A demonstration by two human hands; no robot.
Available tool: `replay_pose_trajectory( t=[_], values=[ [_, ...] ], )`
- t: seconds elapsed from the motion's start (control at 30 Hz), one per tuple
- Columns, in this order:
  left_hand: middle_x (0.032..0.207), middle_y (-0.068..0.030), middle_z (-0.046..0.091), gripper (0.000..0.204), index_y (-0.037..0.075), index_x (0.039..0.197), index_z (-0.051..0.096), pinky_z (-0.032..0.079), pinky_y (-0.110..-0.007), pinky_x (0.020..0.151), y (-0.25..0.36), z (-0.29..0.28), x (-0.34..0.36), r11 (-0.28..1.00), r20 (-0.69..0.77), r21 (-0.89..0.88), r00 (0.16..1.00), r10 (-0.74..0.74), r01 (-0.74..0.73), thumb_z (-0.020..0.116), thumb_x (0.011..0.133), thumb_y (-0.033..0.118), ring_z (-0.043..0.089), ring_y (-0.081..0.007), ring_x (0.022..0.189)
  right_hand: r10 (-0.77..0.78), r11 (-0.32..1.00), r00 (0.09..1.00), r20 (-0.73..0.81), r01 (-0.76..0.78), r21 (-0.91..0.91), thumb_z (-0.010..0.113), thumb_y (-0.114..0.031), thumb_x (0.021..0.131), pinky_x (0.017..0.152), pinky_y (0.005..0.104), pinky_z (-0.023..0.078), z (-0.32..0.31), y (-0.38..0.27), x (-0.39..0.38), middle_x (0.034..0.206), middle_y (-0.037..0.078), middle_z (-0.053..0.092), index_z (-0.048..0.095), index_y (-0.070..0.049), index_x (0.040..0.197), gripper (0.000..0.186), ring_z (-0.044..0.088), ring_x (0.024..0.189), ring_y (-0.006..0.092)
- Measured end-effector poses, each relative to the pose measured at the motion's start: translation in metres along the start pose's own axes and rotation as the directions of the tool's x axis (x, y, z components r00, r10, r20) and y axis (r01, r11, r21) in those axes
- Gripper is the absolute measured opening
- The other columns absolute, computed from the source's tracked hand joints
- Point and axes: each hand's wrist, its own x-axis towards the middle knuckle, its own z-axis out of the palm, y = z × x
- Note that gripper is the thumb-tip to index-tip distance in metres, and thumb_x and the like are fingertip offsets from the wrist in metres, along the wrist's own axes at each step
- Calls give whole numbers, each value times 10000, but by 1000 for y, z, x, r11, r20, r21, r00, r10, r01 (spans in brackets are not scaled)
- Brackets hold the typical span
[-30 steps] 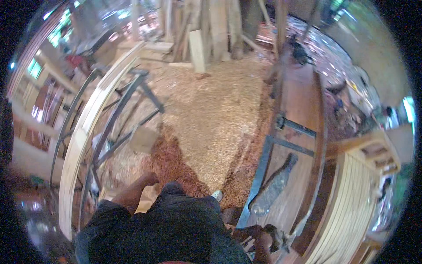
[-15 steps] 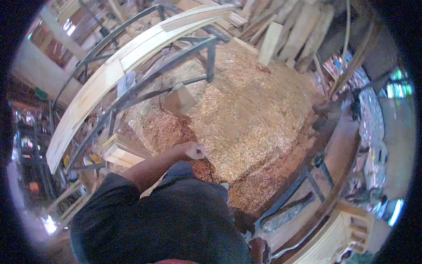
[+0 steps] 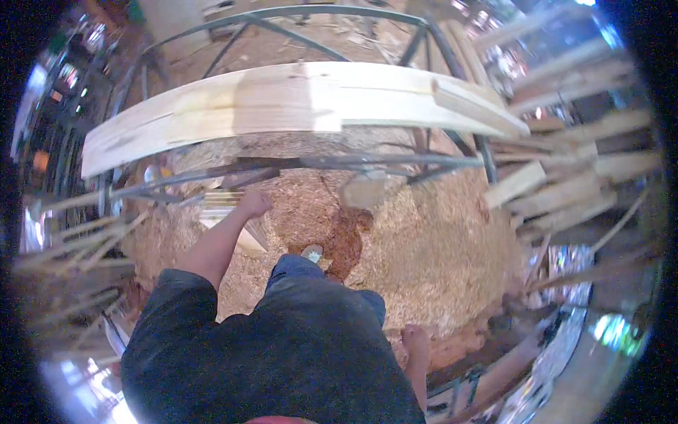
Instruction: The person picks up a stack of wooden boards, places them on a metal stand, aligns them, marks the wood with a pencil and a square tool, and then cuts a curved piece of wood using a circular saw.
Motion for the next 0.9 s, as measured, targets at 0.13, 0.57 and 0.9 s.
replay_pose_trajectory(
  t=[0.13,0.57,0.9],
  values=[
    [1065,-216,747,380,53,1042,763,554,-498,919,-18,-21,-26,866,-298,-481,904,-307,136,618,873,361,718,-387,1015,-237,958,970,-51,224,-177,693,-377,853,901,472,571,-39,-34,83,1021,223,760,766,-108,1137,398,735,971,372],
    [1140,-205,743,480,76,1058,789,548,-489,949,78,172,-101,858,236,-386,936,-262,338,708,808,477,700,-391,1095,-536,717,842,57,490,-495,675,-308,857,614,358,545,-134,-188,285,782,126,722,754,-50,1000,305,696,649,191],
    [1068,-120,731,329,104,1083,748,574,-417,804,184,96,29,563,-98,-788,852,-514,249,703,922,387,705,-284,924,-658,750,751,-48,649,-126,734,-238,869,741,372,592,-305,-246,420,933,199,766,747,13,1110,349,750,761,265]
  ],
)
